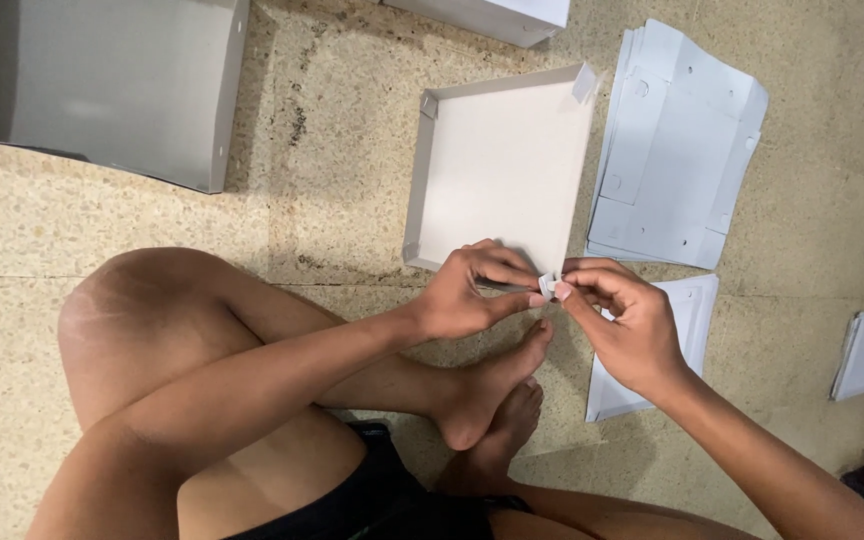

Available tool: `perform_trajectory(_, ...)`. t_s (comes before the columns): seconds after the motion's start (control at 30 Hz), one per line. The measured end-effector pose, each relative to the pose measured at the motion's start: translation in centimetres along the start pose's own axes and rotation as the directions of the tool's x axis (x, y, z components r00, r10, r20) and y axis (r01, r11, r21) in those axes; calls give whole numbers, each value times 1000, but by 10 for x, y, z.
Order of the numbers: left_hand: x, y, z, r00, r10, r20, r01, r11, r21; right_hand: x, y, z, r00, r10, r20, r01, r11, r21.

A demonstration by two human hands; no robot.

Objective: Assembling white cardboard boxes from flat pre-cut sheets by folding and interlocking the edges.

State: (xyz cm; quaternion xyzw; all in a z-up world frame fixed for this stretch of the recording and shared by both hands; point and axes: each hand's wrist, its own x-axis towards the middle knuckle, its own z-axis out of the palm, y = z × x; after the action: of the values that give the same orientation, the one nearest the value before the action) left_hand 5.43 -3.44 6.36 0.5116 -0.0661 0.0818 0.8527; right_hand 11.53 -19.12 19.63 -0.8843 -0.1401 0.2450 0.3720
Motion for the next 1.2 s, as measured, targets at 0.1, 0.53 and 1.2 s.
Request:
perform_trajectory(0.1, 1, 3, 0, 1000, 5, 14, -5, 1000, -8, -1, -1, 0, 1000, -15, -8, 15, 1000, -9)
perform_trajectory(0.53, 0, -10, 5, 999, -36, -35, 34, 998, -45, -3, -4, 4, 997, -76, -21, 75, 996, -40)
perform_trajectory(1.2, 0, 4, 3, 1000, -12, 26, 14, 996, -84, -13, -4, 6, 974, -224, -43, 216, 966, -145)
